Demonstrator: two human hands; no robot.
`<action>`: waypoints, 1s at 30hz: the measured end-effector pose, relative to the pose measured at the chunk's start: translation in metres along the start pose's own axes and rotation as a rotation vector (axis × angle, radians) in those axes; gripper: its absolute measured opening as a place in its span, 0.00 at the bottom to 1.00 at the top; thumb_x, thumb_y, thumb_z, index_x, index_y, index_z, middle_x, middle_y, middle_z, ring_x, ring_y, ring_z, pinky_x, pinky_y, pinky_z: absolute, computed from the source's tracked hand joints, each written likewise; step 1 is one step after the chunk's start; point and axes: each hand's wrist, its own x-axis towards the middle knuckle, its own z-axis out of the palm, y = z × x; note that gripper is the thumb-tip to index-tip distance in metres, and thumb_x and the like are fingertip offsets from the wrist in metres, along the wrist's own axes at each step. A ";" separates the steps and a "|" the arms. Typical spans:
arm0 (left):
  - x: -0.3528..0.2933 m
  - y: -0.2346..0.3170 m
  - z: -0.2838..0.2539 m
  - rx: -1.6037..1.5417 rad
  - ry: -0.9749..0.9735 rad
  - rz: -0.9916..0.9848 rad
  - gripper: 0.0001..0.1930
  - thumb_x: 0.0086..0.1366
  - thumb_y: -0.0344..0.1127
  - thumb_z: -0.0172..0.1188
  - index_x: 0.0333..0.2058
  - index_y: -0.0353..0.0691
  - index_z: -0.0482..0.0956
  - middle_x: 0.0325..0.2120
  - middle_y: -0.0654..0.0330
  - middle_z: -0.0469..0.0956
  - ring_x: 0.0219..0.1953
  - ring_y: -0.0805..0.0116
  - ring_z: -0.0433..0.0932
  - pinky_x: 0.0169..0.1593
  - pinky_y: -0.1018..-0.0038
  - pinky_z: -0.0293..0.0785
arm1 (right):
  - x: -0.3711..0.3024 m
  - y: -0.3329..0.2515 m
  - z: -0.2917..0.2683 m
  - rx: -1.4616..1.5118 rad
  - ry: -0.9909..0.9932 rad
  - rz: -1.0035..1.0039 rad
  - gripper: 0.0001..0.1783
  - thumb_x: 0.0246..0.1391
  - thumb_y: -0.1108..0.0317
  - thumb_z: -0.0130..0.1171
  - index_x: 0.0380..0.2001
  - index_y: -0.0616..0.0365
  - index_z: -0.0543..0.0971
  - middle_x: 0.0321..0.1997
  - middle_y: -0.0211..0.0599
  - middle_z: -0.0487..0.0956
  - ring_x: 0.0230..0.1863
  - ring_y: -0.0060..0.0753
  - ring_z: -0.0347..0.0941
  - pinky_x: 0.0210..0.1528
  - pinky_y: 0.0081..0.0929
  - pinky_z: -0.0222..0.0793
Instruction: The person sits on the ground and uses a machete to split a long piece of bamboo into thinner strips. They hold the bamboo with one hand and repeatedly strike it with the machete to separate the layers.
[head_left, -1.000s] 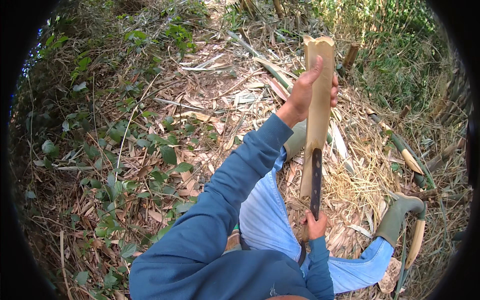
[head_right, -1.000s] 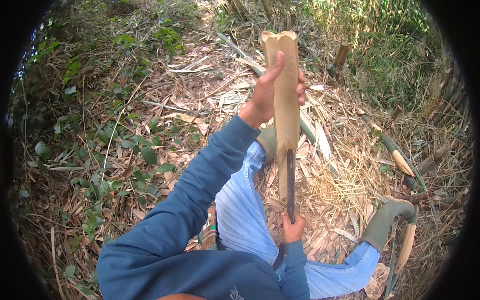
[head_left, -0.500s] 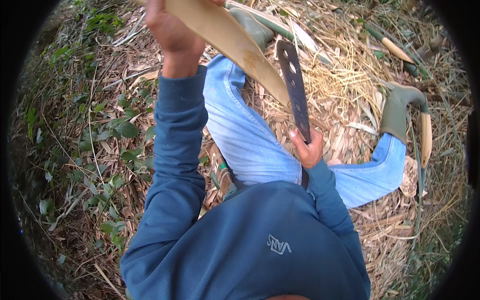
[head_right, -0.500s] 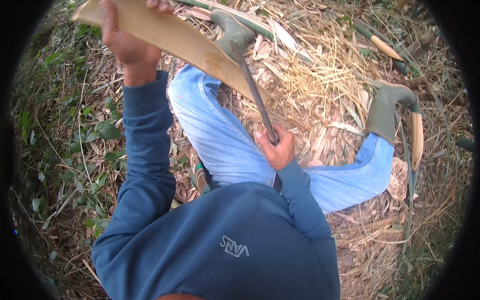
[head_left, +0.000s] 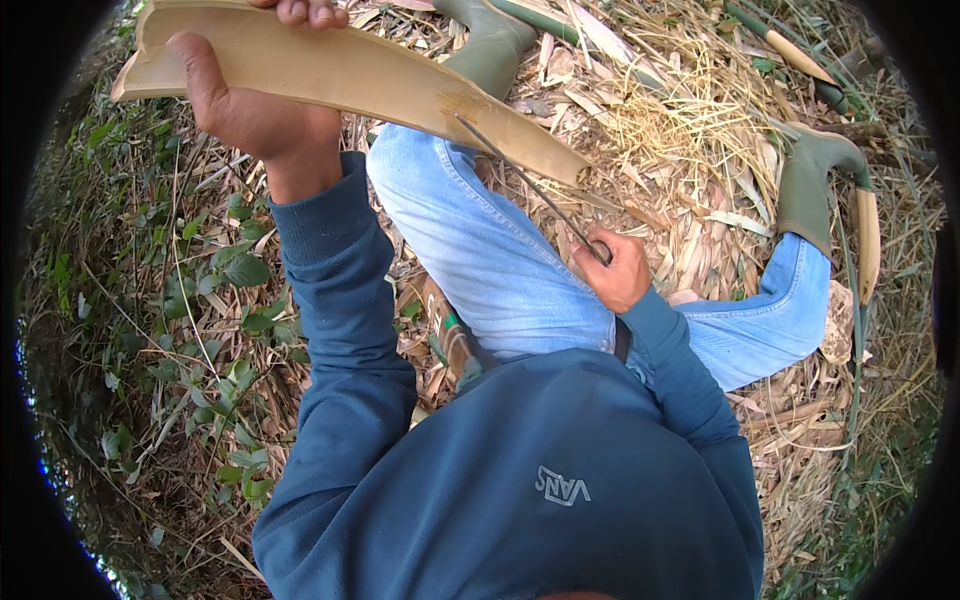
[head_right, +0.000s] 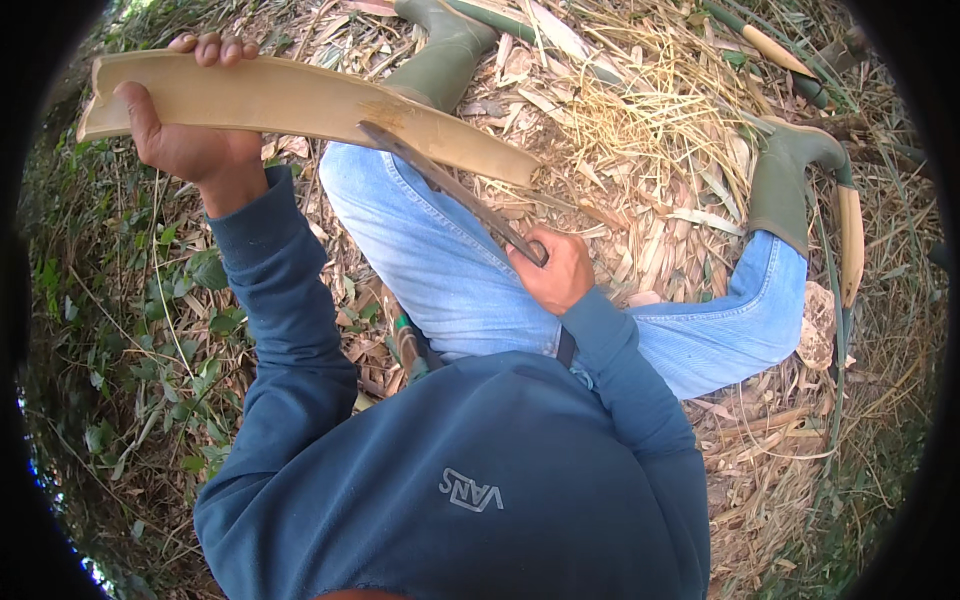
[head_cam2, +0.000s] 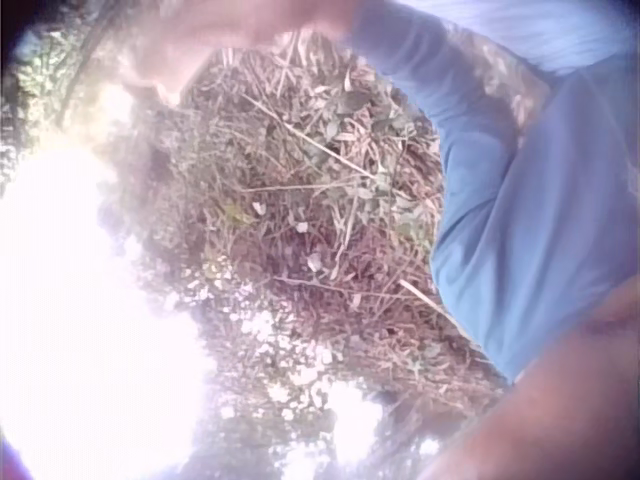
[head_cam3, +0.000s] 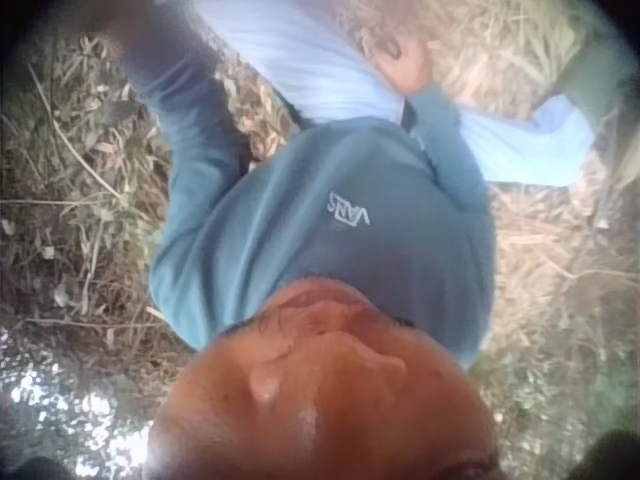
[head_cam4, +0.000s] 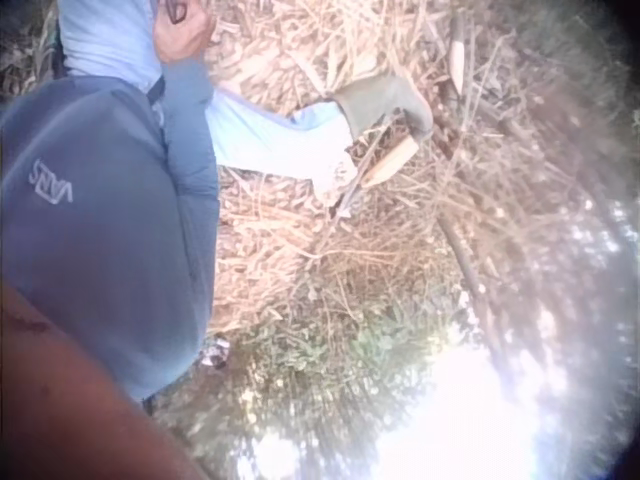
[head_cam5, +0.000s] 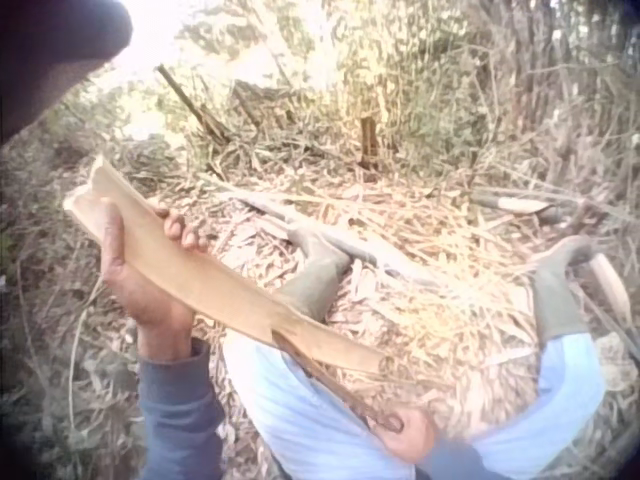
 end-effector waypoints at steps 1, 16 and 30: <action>-0.003 0.003 -0.003 0.033 0.007 -0.002 0.31 0.68 0.61 0.40 0.42 0.31 0.68 0.32 0.51 0.67 0.35 0.56 0.68 0.49 0.54 0.64 | -0.004 -0.001 0.000 0.072 0.021 -0.095 0.10 0.47 0.69 0.65 0.25 0.66 0.78 0.17 0.47 0.73 0.18 0.34 0.70 0.25 0.30 0.65; -0.001 -0.001 -0.008 -0.045 0.055 -0.041 0.31 0.68 0.64 0.40 0.39 0.35 0.68 0.29 0.53 0.68 0.33 0.59 0.69 0.46 0.56 0.66 | 0.007 0.006 0.008 -0.033 -0.017 0.022 0.10 0.43 0.67 0.66 0.26 0.62 0.78 0.20 0.54 0.75 0.23 0.56 0.74 0.26 0.39 0.68; -0.020 0.008 -0.004 0.026 0.140 0.039 0.28 0.65 0.61 0.47 0.37 0.34 0.68 0.29 0.54 0.65 0.34 0.58 0.66 0.44 0.56 0.63 | -0.009 0.003 0.003 -0.044 0.048 -0.149 0.11 0.41 0.65 0.67 0.26 0.61 0.78 0.21 0.52 0.76 0.24 0.53 0.76 0.28 0.39 0.69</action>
